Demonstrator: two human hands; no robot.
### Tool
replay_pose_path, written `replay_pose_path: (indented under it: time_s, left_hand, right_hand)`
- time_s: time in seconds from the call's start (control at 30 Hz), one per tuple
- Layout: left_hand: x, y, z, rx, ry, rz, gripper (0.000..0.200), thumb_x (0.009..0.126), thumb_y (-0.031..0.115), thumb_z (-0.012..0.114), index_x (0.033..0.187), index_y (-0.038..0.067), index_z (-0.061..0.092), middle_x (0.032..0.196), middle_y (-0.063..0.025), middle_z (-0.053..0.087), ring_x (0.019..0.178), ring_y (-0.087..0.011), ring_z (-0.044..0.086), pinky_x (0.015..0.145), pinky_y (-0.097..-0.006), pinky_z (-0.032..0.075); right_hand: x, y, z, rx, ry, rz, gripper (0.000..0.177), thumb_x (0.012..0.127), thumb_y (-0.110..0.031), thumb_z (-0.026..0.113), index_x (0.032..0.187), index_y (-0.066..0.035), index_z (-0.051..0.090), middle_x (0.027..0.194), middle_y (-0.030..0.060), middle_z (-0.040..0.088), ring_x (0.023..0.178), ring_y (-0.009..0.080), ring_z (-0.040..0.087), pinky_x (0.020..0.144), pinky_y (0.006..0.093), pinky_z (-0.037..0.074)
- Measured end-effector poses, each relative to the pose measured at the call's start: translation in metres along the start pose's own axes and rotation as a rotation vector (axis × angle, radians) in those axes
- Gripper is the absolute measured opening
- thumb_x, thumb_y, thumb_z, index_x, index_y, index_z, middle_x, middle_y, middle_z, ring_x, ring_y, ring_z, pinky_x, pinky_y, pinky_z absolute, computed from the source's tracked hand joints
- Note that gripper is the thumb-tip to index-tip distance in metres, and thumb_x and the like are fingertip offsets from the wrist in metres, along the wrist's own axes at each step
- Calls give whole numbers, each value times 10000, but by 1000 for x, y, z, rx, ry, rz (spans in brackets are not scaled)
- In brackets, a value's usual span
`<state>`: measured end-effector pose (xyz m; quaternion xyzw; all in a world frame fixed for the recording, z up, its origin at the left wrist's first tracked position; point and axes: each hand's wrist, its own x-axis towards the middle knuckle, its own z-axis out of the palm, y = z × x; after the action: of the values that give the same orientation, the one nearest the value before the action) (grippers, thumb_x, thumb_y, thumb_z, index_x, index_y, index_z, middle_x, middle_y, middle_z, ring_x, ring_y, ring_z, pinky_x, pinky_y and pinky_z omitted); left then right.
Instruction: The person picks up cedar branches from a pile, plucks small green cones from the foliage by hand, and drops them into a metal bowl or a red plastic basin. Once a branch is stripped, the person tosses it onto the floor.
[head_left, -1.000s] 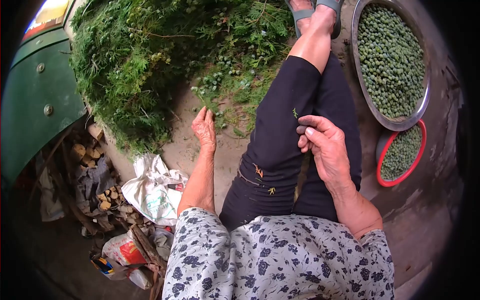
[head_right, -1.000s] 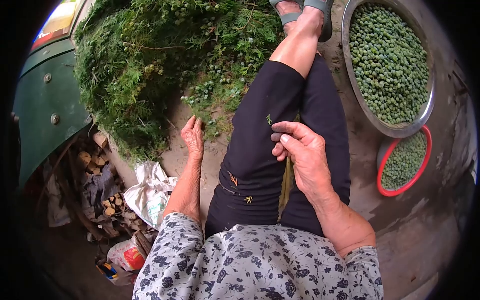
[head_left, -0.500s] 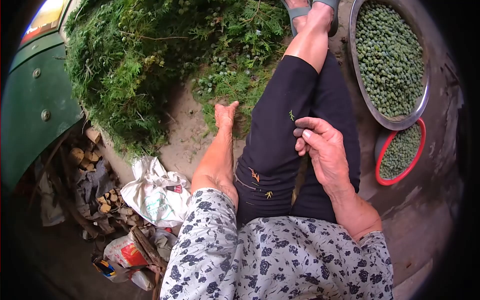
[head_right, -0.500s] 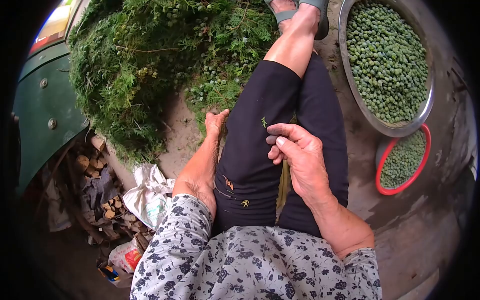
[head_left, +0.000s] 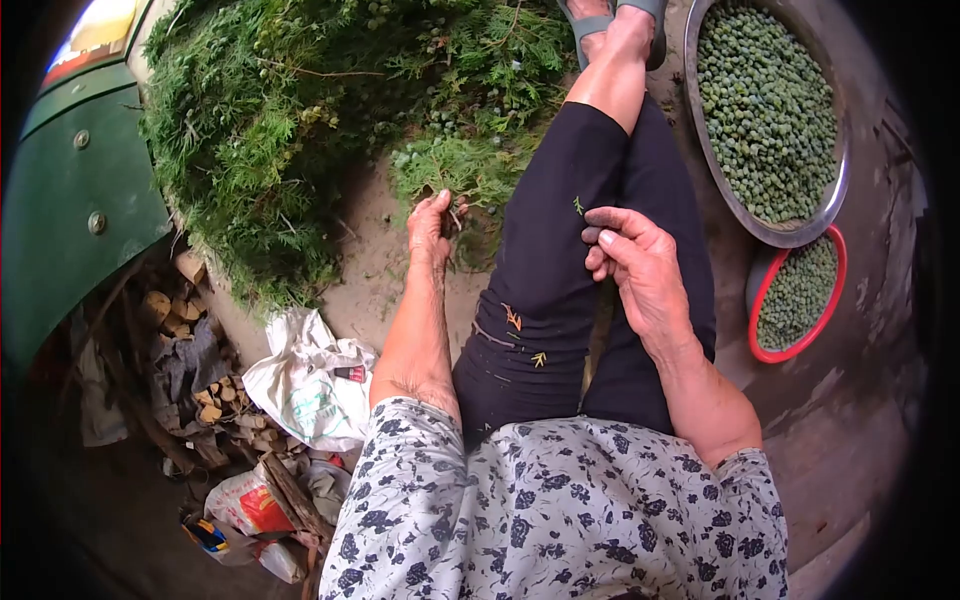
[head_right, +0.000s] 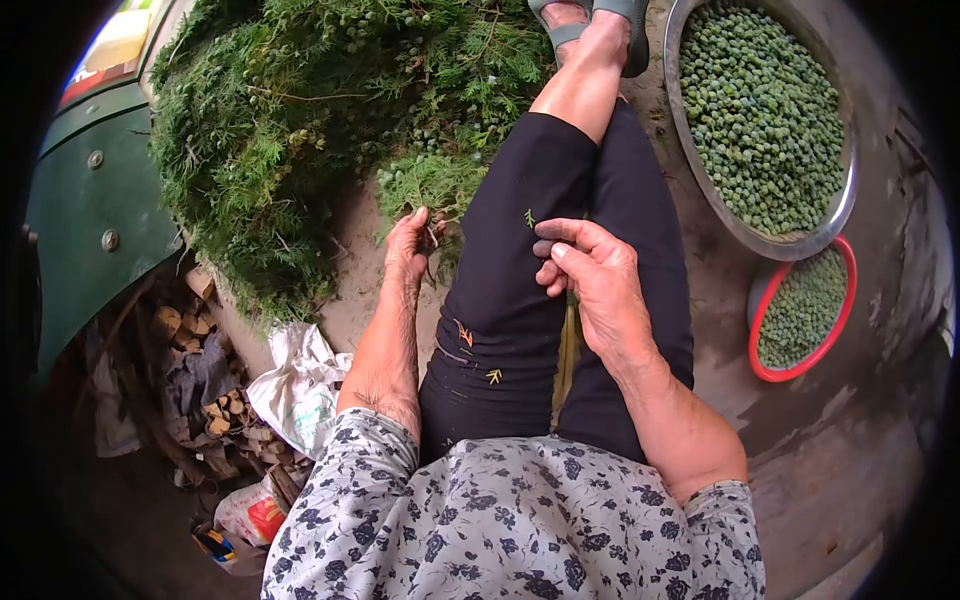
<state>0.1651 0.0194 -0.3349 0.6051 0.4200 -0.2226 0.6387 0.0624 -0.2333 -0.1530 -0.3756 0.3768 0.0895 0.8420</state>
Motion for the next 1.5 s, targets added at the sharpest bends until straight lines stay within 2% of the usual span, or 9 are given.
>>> replay_pose_path:
  time_s: [0.23,0.37,0.53,0.6,0.73,1.07,1.37,1.47,1.5]
  left_hand:
    - [-53,62,-14,-676,-294,-103,240,847,188,588,991,15,503,1013,-173,595,960,-307,576,886,-470,447]
    - [-93,99,-26,-913,-592,-57,341,865,250,541,1061,-21,477,1031,-189,589,946,-307,582,884,-466,458]
    - [-155,129,-38,-1088,-727,-130,245,840,199,583,959,-1,507,913,-96,558,751,-182,548,722,-348,467]
    - [-170,131,-45,-1122,-773,-135,223,836,193,590,919,5,504,855,-69,541,694,-157,522,665,-319,453]
    - [-201,132,-59,-1152,-802,-109,215,839,246,588,844,42,522,753,-23,531,597,-118,462,512,-259,346]
    - [-269,126,-75,-1023,-930,-10,234,906,235,464,851,24,548,619,11,434,431,-78,324,394,-226,231]
    - [-305,119,-80,-928,-958,144,209,904,190,448,867,3,533,592,16,414,421,-74,347,375,-220,241]
    - [-311,117,-74,-908,-931,195,212,910,211,452,875,20,537,653,-8,495,508,-112,455,478,-249,375]
    - [-316,117,-69,-866,-701,211,200,906,216,473,878,30,541,708,-35,540,565,-146,498,539,-277,416]
  right_hand:
    - [2,10,-9,18,-46,-147,197,869,-126,550,1011,8,575,791,55,599,637,105,590,563,220,467]
    - [-18,3,23,-145,132,-416,190,866,-164,573,902,21,596,709,35,586,591,98,574,573,219,468]
    - [-41,15,48,-405,-30,-389,152,855,-129,561,862,14,613,576,1,524,562,89,558,592,228,474]
    - [-43,31,70,-475,-31,-725,147,851,-119,560,880,13,619,642,2,565,619,83,568,618,221,474]
    - [-69,22,92,-398,-268,-386,164,825,3,487,925,7,618,805,38,583,716,97,578,675,217,459]
    - [-110,22,113,-984,-466,-983,236,801,-36,578,1036,-13,579,896,89,544,797,195,521,719,274,419]
    - [-122,26,108,-812,-429,-781,150,801,-102,609,917,-9,628,755,78,558,687,160,535,630,280,432]
    - [-137,13,106,-539,-397,-573,126,828,-77,579,917,-7,633,771,21,594,692,73,548,614,222,445]
    - [-138,12,105,-453,-381,-562,132,832,-63,569,934,-3,625,784,23,597,685,71,553,615,213,452]
